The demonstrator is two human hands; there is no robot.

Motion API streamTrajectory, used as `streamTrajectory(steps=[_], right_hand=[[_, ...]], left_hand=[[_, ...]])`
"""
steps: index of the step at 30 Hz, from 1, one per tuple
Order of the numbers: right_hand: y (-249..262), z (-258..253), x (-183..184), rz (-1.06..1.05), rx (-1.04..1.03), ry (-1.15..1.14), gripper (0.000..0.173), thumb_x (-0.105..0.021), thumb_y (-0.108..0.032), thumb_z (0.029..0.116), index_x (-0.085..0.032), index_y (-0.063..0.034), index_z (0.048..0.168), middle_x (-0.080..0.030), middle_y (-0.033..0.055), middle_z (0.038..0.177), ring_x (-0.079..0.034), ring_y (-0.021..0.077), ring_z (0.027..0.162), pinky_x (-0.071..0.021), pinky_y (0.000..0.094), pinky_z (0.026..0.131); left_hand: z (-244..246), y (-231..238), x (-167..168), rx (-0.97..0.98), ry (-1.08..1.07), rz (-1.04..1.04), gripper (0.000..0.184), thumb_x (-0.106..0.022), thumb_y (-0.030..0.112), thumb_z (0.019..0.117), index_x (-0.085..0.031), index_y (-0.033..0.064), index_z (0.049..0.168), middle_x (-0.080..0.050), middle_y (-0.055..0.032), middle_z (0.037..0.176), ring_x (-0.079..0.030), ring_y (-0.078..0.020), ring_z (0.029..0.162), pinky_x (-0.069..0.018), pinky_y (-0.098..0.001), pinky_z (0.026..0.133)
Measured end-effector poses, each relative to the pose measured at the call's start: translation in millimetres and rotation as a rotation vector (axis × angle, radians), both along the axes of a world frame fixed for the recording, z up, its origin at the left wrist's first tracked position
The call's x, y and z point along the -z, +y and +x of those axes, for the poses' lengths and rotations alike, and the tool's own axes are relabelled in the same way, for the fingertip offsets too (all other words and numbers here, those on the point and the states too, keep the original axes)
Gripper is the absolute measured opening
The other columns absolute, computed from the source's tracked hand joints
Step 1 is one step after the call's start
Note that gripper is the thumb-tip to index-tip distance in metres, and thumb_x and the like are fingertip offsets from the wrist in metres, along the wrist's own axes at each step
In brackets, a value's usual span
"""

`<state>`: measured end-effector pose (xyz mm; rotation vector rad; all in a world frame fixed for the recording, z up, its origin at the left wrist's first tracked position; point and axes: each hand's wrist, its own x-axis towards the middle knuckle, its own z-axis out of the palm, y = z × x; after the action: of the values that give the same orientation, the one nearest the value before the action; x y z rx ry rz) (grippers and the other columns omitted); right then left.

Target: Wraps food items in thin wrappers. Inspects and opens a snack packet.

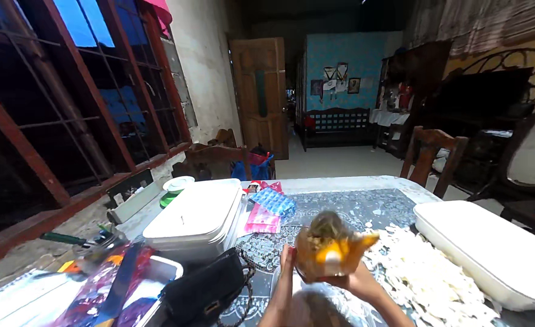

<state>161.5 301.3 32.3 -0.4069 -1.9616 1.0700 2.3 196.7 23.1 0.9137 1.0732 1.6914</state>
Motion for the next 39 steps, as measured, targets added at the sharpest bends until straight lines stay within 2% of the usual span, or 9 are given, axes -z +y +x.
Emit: streamTrajectory(steps=[1, 2, 5, 11, 21, 26, 28, 32, 39], right_hand=[[2, 3, -2, -0.045, -0.010, -0.019, 0.079, -0.090, -0.021, 0.0693, -0.053, 0.0083, 0.134, -0.071, 0.0061, 0.120, -0.066, 0.0019, 0.110, -0.0541, 0.0237, 0.100], [3, 4, -3, -0.082, -0.023, -0.041, 0.084, -0.085, -0.022, 0.0704, -0.048, 0.0088, 0.139, -0.068, 0.0069, 0.123, -0.065, 0.0019, 0.112, -0.0535, 0.0234, 0.100], [-2, 3, -1, -0.222, -0.059, -0.010, 0.079, -0.081, -0.026, 0.0763, -0.046, 0.0069, 0.139, -0.070, 0.0028, 0.120, -0.067, 0.0015, 0.108, -0.0557, 0.0232, 0.097], [-5, -4, 10, -0.371, -0.136, 0.074, 0.084, -0.086, -0.025, 0.0734, -0.044, 0.0044, 0.139, -0.071, -0.0001, 0.117, -0.069, 0.0046, 0.106, -0.0579, 0.0262, 0.095], [-15, -14, 27, -0.264, -0.204, 0.004, 0.051, -0.072, -0.004, 0.0830, -0.053, 0.0066, 0.129, -0.073, 0.0003, 0.113, -0.069, 0.0032, 0.103, -0.0578, 0.0266, 0.095], [-33, -24, 27, -0.358, -0.113, 0.028, 0.089, -0.085, -0.011, 0.0721, -0.035, 0.0089, 0.144, -0.066, 0.0077, 0.124, -0.066, 0.0059, 0.112, -0.0555, 0.0256, 0.099], [-36, -24, 18, -0.423, -0.034, 0.043, 0.078, -0.083, -0.004, 0.0677, -0.046, 0.0064, 0.135, -0.071, 0.0038, 0.113, -0.070, 0.0049, 0.102, -0.0590, 0.0252, 0.092], [-29, -18, 10, -0.420, 0.020, 0.084, 0.057, -0.080, -0.011, 0.0732, -0.054, 0.0017, 0.123, -0.075, -0.0016, 0.099, -0.073, 0.0061, 0.090, -0.0626, 0.0277, 0.082], [-35, -16, 17, -0.455, -0.065, 0.144, 0.071, -0.080, -0.023, 0.0821, -0.040, 0.0036, 0.135, -0.070, -0.0019, 0.112, -0.070, 0.0045, 0.100, -0.0597, 0.0270, 0.090]], left_hand=[[-8, 5, 6, 0.023, 0.151, 0.074, 0.067, -0.033, 0.028, 0.1086, -0.009, -0.0058, 0.161, -0.030, -0.0208, 0.163, -0.035, -0.0164, 0.147, -0.0281, -0.0348, 0.122], [-10, 5, 5, 0.020, 0.246, 0.113, 0.071, -0.046, 0.021, 0.1039, -0.012, -0.0117, 0.157, -0.037, -0.0238, 0.157, -0.042, -0.0145, 0.141, -0.0336, -0.0317, 0.118], [-6, 8, -6, 0.034, 0.224, 0.085, 0.085, -0.086, 0.007, 0.0699, -0.041, -0.0092, 0.139, -0.068, -0.0098, 0.118, -0.067, -0.0080, 0.106, -0.0562, -0.0263, 0.095], [-7, 17, 7, 0.032, 0.081, 0.059, 0.065, -0.076, -0.012, 0.0689, -0.049, -0.0051, 0.128, -0.071, -0.0051, 0.105, -0.070, -0.0080, 0.096, -0.0595, -0.0270, 0.087], [-5, 6, 0, -0.148, -0.086, -0.009, 0.040, -0.073, -0.004, 0.0785, -0.058, -0.0038, 0.115, -0.073, -0.0039, 0.091, -0.071, -0.0081, 0.083, -0.0610, -0.0272, 0.080], [-5, 14, 3, -0.311, -0.079, 0.022, 0.025, -0.071, -0.004, 0.0830, -0.063, -0.0046, 0.107, -0.074, -0.0056, 0.085, -0.073, -0.0093, 0.076, -0.0627, -0.0273, 0.074], [-4, 10, 0, -0.245, -0.042, 0.031, 0.034, -0.072, 0.001, 0.0855, -0.058, -0.0059, 0.116, -0.073, -0.0044, 0.091, -0.071, -0.0066, 0.082, -0.0612, -0.0253, 0.078], [-8, 1, -4, 0.033, 0.060, -0.052, 0.079, -0.084, 0.005, 0.0693, -0.041, -0.0060, 0.135, -0.069, -0.0055, 0.106, -0.069, -0.0070, 0.094, -0.0588, -0.0259, 0.086], [-5, 5, 9, -0.026, 0.019, 0.050, 0.065, -0.085, 0.004, 0.0689, -0.052, -0.0052, 0.124, -0.073, -0.0039, 0.099, -0.072, -0.0080, 0.090, -0.0610, -0.0267, 0.085]])
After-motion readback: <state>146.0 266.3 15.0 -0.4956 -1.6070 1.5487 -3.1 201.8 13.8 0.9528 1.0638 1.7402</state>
